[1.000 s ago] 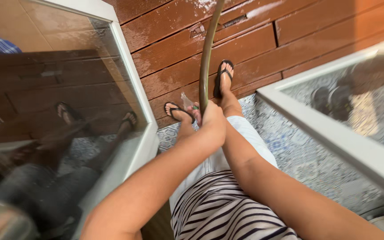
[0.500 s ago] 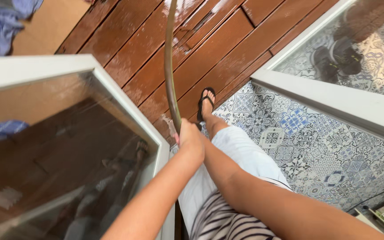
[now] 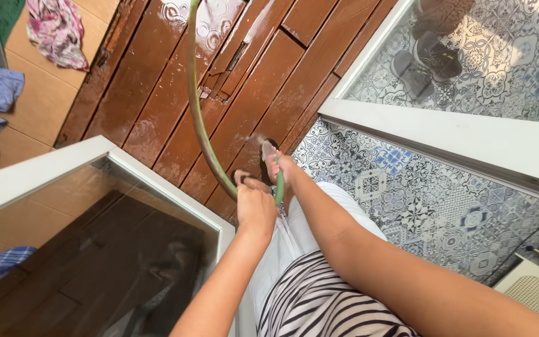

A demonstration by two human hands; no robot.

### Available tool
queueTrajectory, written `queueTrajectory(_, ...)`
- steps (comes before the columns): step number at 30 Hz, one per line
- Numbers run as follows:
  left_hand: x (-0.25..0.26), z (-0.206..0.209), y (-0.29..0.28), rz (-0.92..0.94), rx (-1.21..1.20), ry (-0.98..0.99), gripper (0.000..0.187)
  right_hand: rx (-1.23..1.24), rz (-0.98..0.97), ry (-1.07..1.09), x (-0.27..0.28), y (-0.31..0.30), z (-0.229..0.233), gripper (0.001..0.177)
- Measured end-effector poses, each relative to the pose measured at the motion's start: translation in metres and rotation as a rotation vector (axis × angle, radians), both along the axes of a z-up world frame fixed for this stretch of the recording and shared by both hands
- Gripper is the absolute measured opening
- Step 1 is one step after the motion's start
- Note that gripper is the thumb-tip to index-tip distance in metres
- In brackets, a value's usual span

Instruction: The person cleans various components of a white plastic hydroponic growing kit on an outdoor wooden deck by spraying them with water from a green garden hose and wiping the surfaces by hand. The person then moves to a bathroom to attach a shower head attachment to the end of the hose and continues rinsing the kit components.

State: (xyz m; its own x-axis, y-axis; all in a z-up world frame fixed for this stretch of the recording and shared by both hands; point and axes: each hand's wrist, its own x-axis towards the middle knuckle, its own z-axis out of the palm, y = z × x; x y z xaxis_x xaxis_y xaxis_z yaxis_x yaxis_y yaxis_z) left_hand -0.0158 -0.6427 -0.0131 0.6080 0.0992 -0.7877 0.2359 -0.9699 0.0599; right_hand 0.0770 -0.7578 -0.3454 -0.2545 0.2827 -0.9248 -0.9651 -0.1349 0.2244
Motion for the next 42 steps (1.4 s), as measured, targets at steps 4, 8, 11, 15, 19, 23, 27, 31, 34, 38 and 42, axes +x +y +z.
queueTrajectory(4, -0.008, 0.002, 0.003, 0.185, -0.064, -0.046, 0.046, -0.111, 0.034, -0.225, 0.028, -0.007, 0.003, 0.036)
queueTrajectory(8, -0.021, -0.005, -0.006, 0.282, -0.049, -0.186, 0.055, -0.072, 0.020, -0.304, 0.055, -0.017, 0.009, 0.018)
queueTrajectory(11, -0.031, -0.019, -0.013, 0.350, -0.066, -0.313, 0.060, -0.136, 0.067, -0.408, 0.074, -0.022, 0.014, 0.024)
queueTrajectory(15, -0.039, -0.037, -0.028, 0.402, -0.030, -0.509, 0.063, -0.153, 0.164, -0.507, 0.101, -0.009, 0.025, 0.019)
queueTrajectory(19, -0.015, -0.041, -0.037, 0.540, -0.130, -0.398, 0.065, -0.155, 0.283, -0.657, 0.140, 0.010, 0.041, 0.012)
queueTrajectory(23, 0.032, -0.023, -0.021, 0.622, -0.168, -0.368, 0.066, -0.074, 0.559, -0.553, 0.188, 0.042, 0.052, 0.026)
queueTrajectory(27, 0.082, 0.016, 0.000, 0.642, -0.132, -0.321, 0.060, 0.206, 1.095, -0.530, 0.194, 0.085, 0.050, 0.031)
queueTrajectory(31, 0.116, 0.034, 0.029, 0.665, -0.137, -0.228, 0.050, 0.077, 1.125, -0.218, 0.192, 0.120, 0.047, 0.045)
queueTrajectory(34, 0.121, 0.022, 0.033, 0.661, -0.161, -0.119, 0.039, 0.139, 1.240, -0.384, 0.176, 0.130, 0.042, 0.031)
queueTrajectory(38, 0.105, -0.029, 0.021, 0.588, -0.049, -0.124, 0.012, 0.146, 1.402, -0.386, 0.153, 0.144, 0.040, 0.037)
queueTrajectory(42, 0.085, -0.092, 0.017, 0.393, 0.061, 0.013, 0.012, 0.300, 1.490, -1.077, 0.140, 0.179, 0.089, 0.037)
